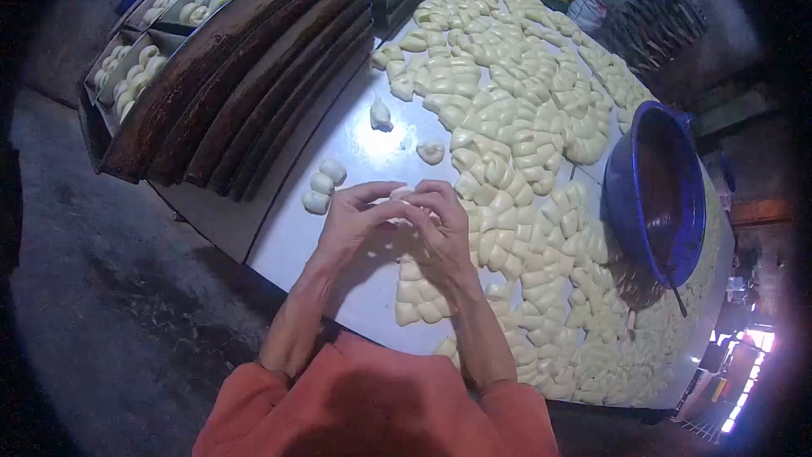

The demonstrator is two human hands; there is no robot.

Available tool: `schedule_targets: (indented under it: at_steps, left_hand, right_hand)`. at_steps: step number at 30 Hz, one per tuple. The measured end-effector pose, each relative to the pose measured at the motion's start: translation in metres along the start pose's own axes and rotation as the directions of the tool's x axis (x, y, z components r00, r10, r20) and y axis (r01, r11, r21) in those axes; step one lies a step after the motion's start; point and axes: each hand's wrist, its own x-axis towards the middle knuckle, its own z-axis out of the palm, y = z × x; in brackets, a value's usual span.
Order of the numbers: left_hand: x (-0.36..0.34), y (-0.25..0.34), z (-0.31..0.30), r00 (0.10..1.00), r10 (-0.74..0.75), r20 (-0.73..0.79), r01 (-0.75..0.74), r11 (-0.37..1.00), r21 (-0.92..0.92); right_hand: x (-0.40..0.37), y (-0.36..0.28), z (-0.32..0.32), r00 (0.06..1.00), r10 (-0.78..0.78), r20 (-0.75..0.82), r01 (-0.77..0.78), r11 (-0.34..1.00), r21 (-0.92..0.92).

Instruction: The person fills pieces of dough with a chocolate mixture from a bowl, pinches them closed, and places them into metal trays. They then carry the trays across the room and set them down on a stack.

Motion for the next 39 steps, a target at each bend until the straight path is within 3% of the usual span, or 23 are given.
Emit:
schedule_targets:
  at_steps: [1, 2, 5, 7, 12, 15, 16, 19, 20, 22, 24, 25, 27, 28, 29, 31, 32, 35, 36, 37, 39]
  left_hand:
    - [-0.002, 0.0, 0.001, 1.0, 0.029, 0.01, -0.03, 0.999, 0.029]
    - [0.0, -0.008, -0.007, 0.997, 0.042, 0.071, -0.042, 0.999, -0.008]
    - [0.001, -0.008, -0.016, 0.995, 0.035, 0.094, -0.036, 0.999, 0.011]
    - [-0.002, -0.01, -0.017, 0.994, 0.022, 0.105, -0.025, 0.999, 0.024]
    - [-0.012, -0.021, -0.016, 0.989, 0.078, 0.122, -0.085, 0.995, 0.057]
    - [-0.009, -0.023, -0.027, 1.0, 0.0, -0.025, 0.001, 0.999, 0.04]
    - [-0.008, -0.022, -0.03, 0.998, -0.013, -0.063, 0.016, 0.999, 0.04]
    - [-0.012, -0.012, -0.042, 1.0, -0.017, -0.006, 0.018, 1.0, 0.01]
    - [-0.013, -0.009, -0.047, 1.0, -0.017, 0.004, 0.017, 0.996, 0.083]
    - [-0.021, 0.005, -0.052, 0.994, 0.024, -0.108, 0.004, 0.968, 0.251]
    - [-0.02, 0.006, -0.074, 0.974, 0.151, -0.167, -0.051, 0.87, 0.49]
    - [-0.028, 0.029, -0.078, 0.972, 0.174, -0.156, -0.05, 0.805, 0.591]
    - [-0.027, 0.04, -0.104, 0.968, 0.25, -0.011, -0.158, 0.645, 0.747]
    - [-0.023, 0.041, -0.113, 0.965, 0.25, 0.074, -0.209, 0.575, 0.791]
    - [-0.014, 0.04, -0.126, 0.957, 0.24, 0.166, -0.268, 0.502, 0.822]
    - [0.0, 0.037, -0.139, 0.934, 0.199, 0.297, -0.355, 0.413, 0.839]
    - [0.008, 0.034, -0.141, 0.923, 0.17, 0.345, -0.385, 0.401, 0.832]
    - [0.037, 0.015, -0.147, 0.874, 0.154, 0.462, -0.486, 0.335, 0.807]
    - [0.041, 0.019, -0.145, 0.851, 0.157, 0.501, -0.525, 0.298, 0.798]
    - [0.044, 0.022, -0.143, 0.828, 0.16, 0.538, -0.561, 0.259, 0.786]
    - [0.05, 0.027, -0.137, 0.852, 0.019, 0.523, -0.51, 0.26, 0.82]
  right_hand:
    - [0.001, -0.001, 0.003, 0.996, -0.078, -0.048, 0.077, 0.997, -0.03]
    - [-0.002, -0.006, 0.009, 0.994, 0.07, -0.083, -0.057, 0.986, 0.155]
    - [-0.006, -0.018, 0.034, 0.975, 0.114, -0.193, -0.024, 0.909, 0.416]
    - [-0.008, 0.008, 0.036, 0.967, -0.076, -0.244, 0.091, 0.995, 0.049]
    - [-0.009, 0.013, 0.033, 0.981, -0.101, -0.165, 0.073, 0.983, -0.166]
    - [-0.006, -0.01, 0.036, 0.975, 0.181, -0.128, -0.2, 0.968, -0.153]
    - [-0.005, -0.013, 0.038, 0.991, -0.013, -0.134, -0.018, 0.973, -0.231]
    - [-0.006, -0.028, 0.042, 0.979, -0.201, 0.031, 0.2, 0.927, -0.318]
    - [-0.008, -0.016, 0.038, 0.976, -0.207, 0.073, 0.219, 0.922, -0.32]
    - [-0.002, -0.016, 0.043, 0.996, 0.087, -0.004, -0.087, 0.989, -0.123]
    - [0.011, -0.022, 0.048, 0.92, 0.388, -0.055, -0.387, 0.921, 0.036]
    - [0.019, -0.031, 0.052, 0.903, 0.413, -0.117, -0.411, 0.911, 0.048]
    - [0.03, -0.027, 0.066, 0.908, 0.379, -0.177, -0.327, 0.908, 0.264]
    - [0.033, -0.024, 0.065, 0.927, 0.361, -0.1, -0.34, 0.922, 0.184]
    - [0.038, -0.016, 0.064, 0.942, 0.335, 0.024, -0.333, 0.941, -0.058]
    - [0.047, -0.006, 0.056, 0.89, 0.354, 0.288, -0.175, 0.847, -0.501]
    - [0.045, -0.006, 0.055, 0.858, 0.412, 0.307, -0.19, 0.809, -0.557]
    - [0.042, -0.025, 0.068, 0.952, 0.285, 0.115, -0.114, 0.676, -0.728]
    - [0.043, -0.03, 0.072, 0.965, 0.247, 0.088, -0.112, 0.693, -0.712]
    - [0.043, -0.034, 0.076, 0.954, 0.282, 0.103, -0.126, 0.688, -0.715]
    - [0.038, -0.04, 0.087, 0.927, 0.348, 0.138, -0.149, 0.681, -0.717]
